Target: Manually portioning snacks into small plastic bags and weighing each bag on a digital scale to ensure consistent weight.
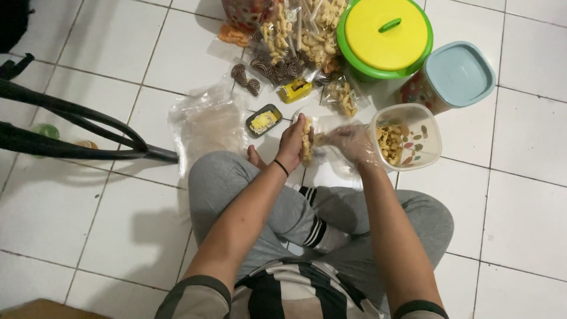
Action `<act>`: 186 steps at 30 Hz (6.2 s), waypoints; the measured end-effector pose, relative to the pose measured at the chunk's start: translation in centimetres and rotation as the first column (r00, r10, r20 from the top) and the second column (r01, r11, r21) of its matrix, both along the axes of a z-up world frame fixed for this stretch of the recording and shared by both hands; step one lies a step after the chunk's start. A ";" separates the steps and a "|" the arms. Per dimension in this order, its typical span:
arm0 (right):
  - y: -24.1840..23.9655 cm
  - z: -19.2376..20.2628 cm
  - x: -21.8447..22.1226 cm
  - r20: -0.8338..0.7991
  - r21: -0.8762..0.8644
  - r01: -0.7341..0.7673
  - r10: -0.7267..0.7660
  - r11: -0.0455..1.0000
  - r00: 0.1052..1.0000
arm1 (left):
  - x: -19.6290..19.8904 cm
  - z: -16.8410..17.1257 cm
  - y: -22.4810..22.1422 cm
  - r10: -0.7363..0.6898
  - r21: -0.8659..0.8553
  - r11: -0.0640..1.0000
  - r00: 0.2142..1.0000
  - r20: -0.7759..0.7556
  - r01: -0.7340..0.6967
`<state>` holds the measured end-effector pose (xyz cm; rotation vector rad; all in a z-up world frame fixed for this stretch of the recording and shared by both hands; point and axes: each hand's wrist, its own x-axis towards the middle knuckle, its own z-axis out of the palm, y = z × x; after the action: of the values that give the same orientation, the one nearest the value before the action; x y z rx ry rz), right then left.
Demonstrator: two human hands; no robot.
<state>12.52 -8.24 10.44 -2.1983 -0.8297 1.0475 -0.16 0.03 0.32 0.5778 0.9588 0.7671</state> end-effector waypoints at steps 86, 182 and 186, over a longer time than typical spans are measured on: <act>-5.3 -8.6 6.8 0.650 0.051 -0.036 -0.006 0.998 0.760 | 0.3 -4.8 1.3 -0.159 0.255 0.951 0.985 -0.073 0.173; -6.3 -15.4 3.8 -0.644 0.305 0.418 -0.138 0.856 0.752 | -0.8 -6.4 0.2 -0.319 0.188 0.904 0.899 -0.300 0.383; -6.0 -13.6 3.3 -0.635 0.281 0.423 -0.164 0.861 0.755 | -1.1 -6.1 0.5 -0.346 0.217 0.886 0.895 -0.283 0.411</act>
<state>15.79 -14.27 -3.18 -1.4424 -0.3382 1.1712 -1.29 0.55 -5.81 1.0859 0.9226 0.4796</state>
